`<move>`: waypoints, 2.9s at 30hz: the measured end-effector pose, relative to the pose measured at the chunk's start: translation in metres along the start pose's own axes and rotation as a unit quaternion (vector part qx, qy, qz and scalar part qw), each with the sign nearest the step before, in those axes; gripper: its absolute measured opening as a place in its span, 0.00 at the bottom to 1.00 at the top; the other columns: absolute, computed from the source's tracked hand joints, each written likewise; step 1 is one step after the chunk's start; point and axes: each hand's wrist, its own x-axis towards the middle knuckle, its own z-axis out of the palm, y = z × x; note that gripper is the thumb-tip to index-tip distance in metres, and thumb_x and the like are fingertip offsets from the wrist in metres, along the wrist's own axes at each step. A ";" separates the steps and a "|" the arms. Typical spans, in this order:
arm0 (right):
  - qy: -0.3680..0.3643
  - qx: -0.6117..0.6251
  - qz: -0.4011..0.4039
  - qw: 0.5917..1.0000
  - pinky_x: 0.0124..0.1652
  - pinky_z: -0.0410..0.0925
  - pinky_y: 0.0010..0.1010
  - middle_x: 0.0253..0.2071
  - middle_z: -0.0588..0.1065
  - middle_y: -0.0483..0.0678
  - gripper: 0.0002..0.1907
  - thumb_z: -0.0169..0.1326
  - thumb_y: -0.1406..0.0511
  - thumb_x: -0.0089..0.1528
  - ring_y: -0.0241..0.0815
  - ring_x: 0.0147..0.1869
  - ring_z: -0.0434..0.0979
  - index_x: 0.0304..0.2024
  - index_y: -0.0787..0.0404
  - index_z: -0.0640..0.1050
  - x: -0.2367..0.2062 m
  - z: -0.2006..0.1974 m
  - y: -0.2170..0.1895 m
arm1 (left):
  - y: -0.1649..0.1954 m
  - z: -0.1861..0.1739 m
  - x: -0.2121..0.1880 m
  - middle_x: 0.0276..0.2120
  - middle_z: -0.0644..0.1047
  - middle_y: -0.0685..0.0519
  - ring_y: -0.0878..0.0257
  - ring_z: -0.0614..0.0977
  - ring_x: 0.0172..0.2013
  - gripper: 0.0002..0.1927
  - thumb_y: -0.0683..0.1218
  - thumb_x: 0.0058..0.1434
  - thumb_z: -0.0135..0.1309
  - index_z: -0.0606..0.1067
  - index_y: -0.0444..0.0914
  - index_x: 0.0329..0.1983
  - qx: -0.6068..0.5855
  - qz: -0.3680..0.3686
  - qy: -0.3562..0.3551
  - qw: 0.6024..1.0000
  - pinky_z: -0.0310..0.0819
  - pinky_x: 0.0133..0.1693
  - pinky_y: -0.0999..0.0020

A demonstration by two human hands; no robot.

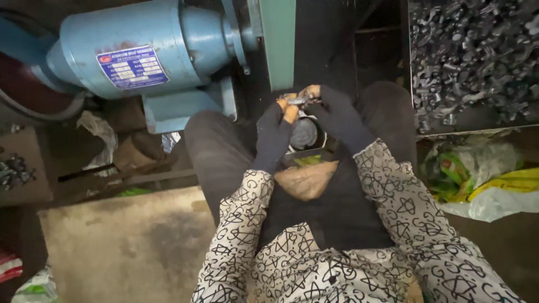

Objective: The person sits on the floor at a belt grinder and holds small metal components against the moving abrasive belt, producing sparks as they grind the edges. They periodically place finished pieces into a container of similar parts and pick up new pieces to grind.

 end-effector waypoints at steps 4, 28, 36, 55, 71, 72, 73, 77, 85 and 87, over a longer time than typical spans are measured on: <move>0.001 -0.066 -0.057 0.996 0.53 0.73 0.32 0.48 0.80 0.54 0.13 0.58 0.71 0.65 0.43 0.52 0.81 0.52 0.67 0.78 -0.019 -0.005 -0.017 | 0.001 -0.004 -0.015 0.45 0.80 0.51 0.69 0.79 0.43 0.21 0.44 0.67 0.57 0.73 0.30 0.60 -0.095 -0.019 -0.043 0.994 0.76 0.47 0.72; -0.077 0.034 0.073 0.994 0.39 0.70 0.25 0.38 0.76 0.44 0.09 0.50 0.65 0.71 0.30 0.40 0.73 0.48 0.66 0.76 0.011 0.009 0.014 | -0.029 0.002 0.001 0.39 0.81 0.44 0.58 0.83 0.36 0.13 0.44 0.68 0.57 0.75 0.31 0.51 0.088 0.078 0.055 0.992 0.76 0.38 0.65; -0.042 0.136 0.097 0.985 0.44 0.69 0.29 0.43 0.75 0.45 0.09 0.52 0.68 0.69 0.34 0.45 0.73 0.51 0.65 0.74 0.007 -0.002 0.017 | -0.036 0.017 0.008 0.39 0.82 0.48 0.60 0.84 0.39 0.13 0.44 0.68 0.54 0.77 0.30 0.50 -0.032 -0.017 0.047 0.998 0.78 0.42 0.63; 0.196 -0.310 -0.006 0.930 0.38 0.72 0.28 0.42 0.79 0.47 0.08 0.55 0.69 0.67 0.43 0.42 0.81 0.49 0.59 0.79 -0.023 -0.087 -0.006 | -0.052 0.042 0.003 0.52 0.80 0.46 0.56 0.82 0.50 0.23 0.55 0.68 0.48 0.71 0.39 0.60 -0.306 -0.338 -0.111 0.883 0.76 0.51 0.61; -0.122 0.104 0.174 0.972 0.36 0.69 0.23 0.38 0.78 0.42 0.14 0.50 0.63 0.68 0.28 0.36 0.73 0.53 0.63 0.77 -0.008 0.023 0.002 | -0.026 0.011 -0.012 0.41 0.80 0.54 0.72 0.78 0.40 0.14 0.47 0.74 0.50 0.77 0.32 0.54 -0.159 -0.084 0.053 0.982 0.75 0.41 0.74; -0.121 0.114 0.164 0.972 0.37 0.69 0.23 0.38 0.78 0.42 0.15 0.50 0.63 0.68 0.27 0.37 0.73 0.54 0.63 0.77 -0.004 0.022 0.002 | -0.024 0.008 -0.010 0.41 0.80 0.55 0.72 0.78 0.40 0.14 0.47 0.74 0.50 0.77 0.32 0.54 -0.166 -0.077 0.036 0.982 0.75 0.42 0.74; -0.120 0.123 0.153 0.973 0.37 0.69 0.23 0.38 0.78 0.41 0.15 0.50 0.63 0.68 0.27 0.38 0.73 0.55 0.63 0.76 0.000 0.020 0.004 | -0.024 0.006 -0.007 0.41 0.81 0.55 0.72 0.79 0.39 0.14 0.47 0.74 0.50 0.77 0.32 0.53 -0.173 -0.070 0.019 0.982 0.76 0.42 0.75; -0.108 0.041 0.077 0.990 0.39 0.70 0.24 0.37 0.77 0.44 0.14 0.51 0.63 0.69 0.28 0.40 0.74 0.52 0.66 0.77 0.012 0.015 0.018 | -0.026 0.006 0.004 0.36 0.80 0.55 0.71 0.77 0.35 0.14 0.48 0.72 0.52 0.78 0.32 0.49 -0.044 -0.056 0.065 0.995 0.74 0.39 0.73; -0.124 0.039 0.181 0.975 0.36 0.69 0.30 0.34 0.76 0.46 0.14 0.52 0.62 0.70 0.33 0.36 0.73 0.48 0.68 0.77 0.020 0.016 0.036 | -0.031 0.010 0.011 0.42 0.82 0.48 0.66 0.81 0.43 0.15 0.48 0.73 0.53 0.77 0.30 0.51 0.059 0.043 0.100 0.992 0.75 0.48 0.67; -0.135 0.027 0.198 0.971 0.35 0.70 0.30 0.34 0.76 0.46 0.14 0.50 0.62 0.70 0.33 0.35 0.72 0.51 0.67 0.76 0.017 0.014 0.035 | -0.026 0.006 0.008 0.40 0.82 0.48 0.66 0.80 0.41 0.16 0.49 0.73 0.52 0.76 0.31 0.52 0.020 -0.008 0.059 0.998 0.75 0.45 0.67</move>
